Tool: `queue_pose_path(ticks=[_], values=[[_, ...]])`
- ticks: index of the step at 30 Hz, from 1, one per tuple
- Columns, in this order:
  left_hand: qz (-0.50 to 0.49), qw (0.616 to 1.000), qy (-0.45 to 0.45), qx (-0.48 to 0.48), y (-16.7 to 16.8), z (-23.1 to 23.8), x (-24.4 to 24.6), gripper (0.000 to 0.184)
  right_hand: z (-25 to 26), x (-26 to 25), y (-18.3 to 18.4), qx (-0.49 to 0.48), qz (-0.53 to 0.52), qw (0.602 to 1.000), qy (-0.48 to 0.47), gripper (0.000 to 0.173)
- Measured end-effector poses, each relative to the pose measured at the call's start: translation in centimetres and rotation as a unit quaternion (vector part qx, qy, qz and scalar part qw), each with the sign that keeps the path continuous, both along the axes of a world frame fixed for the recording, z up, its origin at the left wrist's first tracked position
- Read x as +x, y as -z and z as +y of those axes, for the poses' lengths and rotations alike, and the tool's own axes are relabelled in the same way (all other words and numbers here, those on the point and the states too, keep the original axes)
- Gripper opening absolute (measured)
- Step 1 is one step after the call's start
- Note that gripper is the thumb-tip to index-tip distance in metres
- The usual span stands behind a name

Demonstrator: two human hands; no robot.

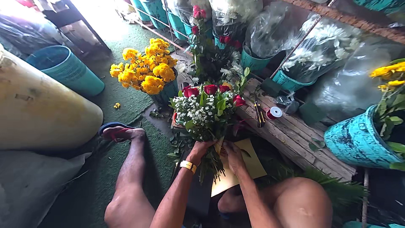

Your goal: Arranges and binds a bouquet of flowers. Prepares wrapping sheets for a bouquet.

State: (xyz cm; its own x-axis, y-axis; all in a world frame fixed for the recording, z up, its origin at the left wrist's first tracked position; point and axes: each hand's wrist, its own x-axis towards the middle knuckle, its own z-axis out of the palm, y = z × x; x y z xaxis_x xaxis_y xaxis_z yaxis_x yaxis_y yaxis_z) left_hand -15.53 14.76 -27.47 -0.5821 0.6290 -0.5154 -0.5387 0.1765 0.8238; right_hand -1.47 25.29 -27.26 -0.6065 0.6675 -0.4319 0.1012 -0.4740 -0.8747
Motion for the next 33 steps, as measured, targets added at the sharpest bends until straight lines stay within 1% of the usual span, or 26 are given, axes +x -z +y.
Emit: queue_pose_path(ticks=[2,7,13,18,23,27,30,33], values=[[-0.006,1.000,0.001,0.000,0.0,0.0,0.0,0.045,-0.1,-0.2,-0.3,-0.020,-0.010,1.000,0.004,0.024],[-0.010,1.000,-0.001,0.003,0.0,0.0,0.0,0.046,-0.2,-1.0,-0.4,-0.086,0.000,0.996,0.003,0.022],[-0.018,1.000,-0.003,0.008,-0.2,-0.1,0.0,0.042,0.8,-2.0,-0.7,-0.134,-0.030,0.988,-0.069,0.024],[-0.017,1.000,0.007,0.019,-0.2,-0.2,-0.2,0.040,1.2,-3.4,-0.9,-0.182,-0.065,0.979,-0.069,0.021],[-0.038,0.998,0.026,0.051,-0.7,-0.4,-0.4,0.035,1.4,-3.7,-0.6,-0.179,-0.073,0.978,-0.084,0.022],[-0.026,0.999,0.028,0.023,-0.5,-0.6,-0.6,0.039,1.8,-3.7,-0.8,-0.156,-0.100,0.975,-0.120,0.030],[-0.027,0.999,0.032,0.003,-0.5,-0.7,-0.9,0.039,2.3,-3.4,-0.3,-0.154,-0.086,0.971,-0.161,0.032],[-0.030,0.999,0.030,-0.010,-0.5,-0.8,-0.9,0.037,2.9,-3.1,-0.3,-0.136,-0.063,0.967,-0.208,0.025]])
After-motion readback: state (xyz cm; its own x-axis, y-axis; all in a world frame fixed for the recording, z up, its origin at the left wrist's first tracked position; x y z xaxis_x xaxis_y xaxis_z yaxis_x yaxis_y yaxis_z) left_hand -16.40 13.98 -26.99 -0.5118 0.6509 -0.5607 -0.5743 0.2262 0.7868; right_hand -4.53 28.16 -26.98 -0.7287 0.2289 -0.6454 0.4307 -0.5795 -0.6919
